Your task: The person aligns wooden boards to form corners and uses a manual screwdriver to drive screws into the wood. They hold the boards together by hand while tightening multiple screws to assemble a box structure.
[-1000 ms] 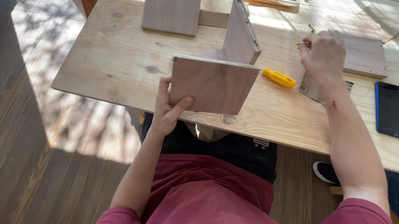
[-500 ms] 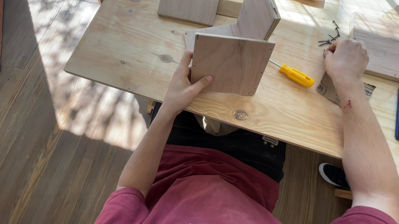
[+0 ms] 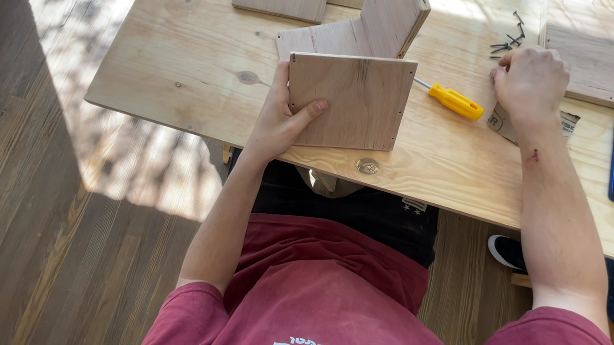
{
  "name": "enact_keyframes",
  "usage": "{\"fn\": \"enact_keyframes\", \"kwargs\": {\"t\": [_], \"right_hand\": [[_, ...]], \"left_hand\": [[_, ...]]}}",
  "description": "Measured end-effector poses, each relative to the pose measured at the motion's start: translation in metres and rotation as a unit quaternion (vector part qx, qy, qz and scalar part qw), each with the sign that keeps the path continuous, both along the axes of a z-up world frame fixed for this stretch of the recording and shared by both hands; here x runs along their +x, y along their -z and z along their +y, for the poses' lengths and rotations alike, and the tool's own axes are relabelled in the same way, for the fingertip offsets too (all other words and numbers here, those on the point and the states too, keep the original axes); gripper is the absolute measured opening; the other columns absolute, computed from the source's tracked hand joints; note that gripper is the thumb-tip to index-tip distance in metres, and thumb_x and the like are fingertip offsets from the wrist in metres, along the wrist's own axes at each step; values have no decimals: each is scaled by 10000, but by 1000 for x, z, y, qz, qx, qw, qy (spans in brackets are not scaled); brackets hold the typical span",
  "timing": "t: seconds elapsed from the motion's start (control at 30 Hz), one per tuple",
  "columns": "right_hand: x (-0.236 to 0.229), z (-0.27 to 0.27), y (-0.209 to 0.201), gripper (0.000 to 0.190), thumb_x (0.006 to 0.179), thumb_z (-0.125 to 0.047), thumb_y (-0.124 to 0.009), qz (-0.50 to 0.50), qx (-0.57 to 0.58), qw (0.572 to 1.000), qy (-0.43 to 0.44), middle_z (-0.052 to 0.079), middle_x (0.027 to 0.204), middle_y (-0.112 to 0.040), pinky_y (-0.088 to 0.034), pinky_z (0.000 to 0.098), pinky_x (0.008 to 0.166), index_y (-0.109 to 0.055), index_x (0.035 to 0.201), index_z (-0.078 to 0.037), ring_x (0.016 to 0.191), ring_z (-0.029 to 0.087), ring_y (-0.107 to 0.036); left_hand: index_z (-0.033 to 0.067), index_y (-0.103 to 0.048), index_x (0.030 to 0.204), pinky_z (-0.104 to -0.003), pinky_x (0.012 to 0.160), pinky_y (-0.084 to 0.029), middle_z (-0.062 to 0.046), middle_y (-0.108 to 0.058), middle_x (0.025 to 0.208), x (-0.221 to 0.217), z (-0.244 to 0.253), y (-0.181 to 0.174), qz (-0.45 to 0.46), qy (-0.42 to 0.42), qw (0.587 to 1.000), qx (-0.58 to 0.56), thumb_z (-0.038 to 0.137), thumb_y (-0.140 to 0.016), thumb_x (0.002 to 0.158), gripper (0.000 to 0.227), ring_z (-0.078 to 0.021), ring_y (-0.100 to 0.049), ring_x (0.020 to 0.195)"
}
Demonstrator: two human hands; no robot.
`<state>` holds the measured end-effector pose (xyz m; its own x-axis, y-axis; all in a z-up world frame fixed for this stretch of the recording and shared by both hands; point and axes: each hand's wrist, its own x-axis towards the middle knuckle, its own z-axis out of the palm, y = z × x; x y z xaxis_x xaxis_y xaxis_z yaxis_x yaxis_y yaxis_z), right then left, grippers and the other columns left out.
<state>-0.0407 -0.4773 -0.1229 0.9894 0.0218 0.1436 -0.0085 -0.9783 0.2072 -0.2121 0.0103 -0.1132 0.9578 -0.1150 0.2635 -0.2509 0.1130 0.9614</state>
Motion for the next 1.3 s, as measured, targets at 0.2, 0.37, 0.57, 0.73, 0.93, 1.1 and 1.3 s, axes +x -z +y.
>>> {"fn": "enact_keyframes", "kwargs": {"t": [0.2, 0.37, 0.57, 0.73, 0.93, 1.1, 1.3], "right_hand": [[18, -12, 21, 72, 1136, -286, -917, -73, 47, 996, -15, 89, 1165, -924, -712, 578, 841, -969, 1179, -312, 1133, 385, -836], [33, -26, 38, 126, 1142, -330, -885, -95, 8, 995, -27, 56, 1169, -900, -688, 532, 838, -1001, 1163, -375, 1089, 364, -814], [30, -28, 30, 131, 1149, -327, -981, -116, 77, 989, -43, 116, 1219, -850, -634, 582, 928, -990, 1270, -277, 1176, 421, -741], [35, -32, 35, 259, 1169, -370, -983, -119, 111, 984, -69, 121, 1230, -852, -605, 583, 955, -1021, 1387, -234, 1145, 423, -745], [25, -18, 25, 94, 1225, -312, -934, -77, 175, 977, -96, 85, 1177, -775, -610, 623, 938, -972, 1310, -325, 1189, 395, -737], [29, -16, 38, 92, 1238, -229, -830, -103, 114, 980, -128, 138, 1223, -866, -601, 615, 967, -902, 1190, -199, 1208, 438, -737], [-72, 73, -62, 138, 1201, 157, -895, -23, 346, 859, -377, 193, 1204, -853, -704, 355, 1010, -883, 1265, 36, 1024, 252, -788]], "left_hand": [[126, -514, 1534, -380, 1188, -647, -105, -728, 1468, -3, 5, 4, -2, 5, 1000, -20, 225, -913, 1100, 598, -210, -726, 1369], [129, -514, 1540, -380, 1196, -612, -91, -696, 1477, -5, 5, 0, -22, 0, 1000, 3, 249, -916, 1083, 620, -211, -691, 1376], [133, -520, 1542, -403, 1164, -637, -103, -737, 1476, -3, 4, -3, 13, -41, 998, 52, 260, -924, 1025, 668, -231, -736, 1361], [109, -516, 1594, -396, 1181, -632, -103, -730, 1514, 0, 3, -3, 36, -50, 994, 88, 297, -941, 997, 756, -225, -737, 1390], [106, -514, 1659, -387, 1196, -605, -95, -727, 1546, 1, 4, 1, 51, -32, 991, 121, 325, -946, 983, 831, -220, -717, 1404], [192, -523, 1707, -379, 1214, -596, -54, -677, 1624, 0, 4, -6, 41, -18, 991, 122, 268, -919, 991, 821, -210, -695, 1451], [246, -284, 1948, -461, 1485, -347, -131, -434, 2021, 10, 8, 0, 10, -20, 980, 198, 268, -912, 1008, 1131, -314, -447, 1849]]}}
